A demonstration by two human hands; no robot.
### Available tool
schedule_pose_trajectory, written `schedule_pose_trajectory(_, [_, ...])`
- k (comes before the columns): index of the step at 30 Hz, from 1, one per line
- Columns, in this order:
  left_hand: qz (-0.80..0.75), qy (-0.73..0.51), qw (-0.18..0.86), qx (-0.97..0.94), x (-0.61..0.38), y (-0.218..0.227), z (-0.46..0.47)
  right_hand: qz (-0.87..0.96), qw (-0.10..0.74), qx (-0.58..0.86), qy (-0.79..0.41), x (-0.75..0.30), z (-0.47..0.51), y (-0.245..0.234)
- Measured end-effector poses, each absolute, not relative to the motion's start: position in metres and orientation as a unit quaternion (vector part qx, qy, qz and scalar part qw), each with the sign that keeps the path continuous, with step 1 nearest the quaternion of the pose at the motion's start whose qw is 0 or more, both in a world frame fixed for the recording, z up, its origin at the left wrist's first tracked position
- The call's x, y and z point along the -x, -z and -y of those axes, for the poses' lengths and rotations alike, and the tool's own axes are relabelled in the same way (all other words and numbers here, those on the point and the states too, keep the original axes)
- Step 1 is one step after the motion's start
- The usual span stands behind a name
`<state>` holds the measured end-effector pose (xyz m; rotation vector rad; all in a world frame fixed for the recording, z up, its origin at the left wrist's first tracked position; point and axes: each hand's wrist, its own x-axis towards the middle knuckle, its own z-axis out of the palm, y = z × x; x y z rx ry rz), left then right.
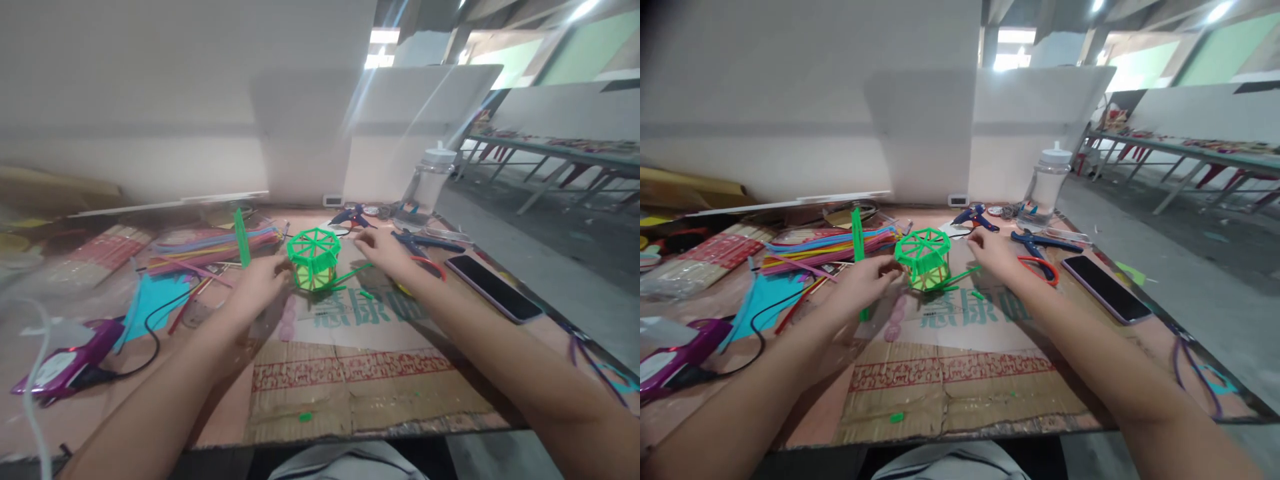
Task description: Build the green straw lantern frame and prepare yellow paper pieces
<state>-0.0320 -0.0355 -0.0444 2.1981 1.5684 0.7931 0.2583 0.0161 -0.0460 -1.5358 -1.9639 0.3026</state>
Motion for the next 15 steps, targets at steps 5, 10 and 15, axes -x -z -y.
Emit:
schedule_pose_trajectory(5, [-0.531,-0.351,0.035,-0.771,0.042,0.025,0.042,0.677,0.317,0.658,-0.086,-0.294,-0.057,0.043])
schedule_pose_trajectory(10, [-0.399,-0.369,-0.031,-0.839,0.031,0.027,0.045,0.671,0.293,0.669,-0.124,-0.294,-0.089,0.05])
schedule_pose_trajectory(15, [-0.342,-0.309,-0.011,-0.887,0.026,0.029,0.044,0.687,0.288,0.648,-0.157,-0.289,-0.11,0.055])
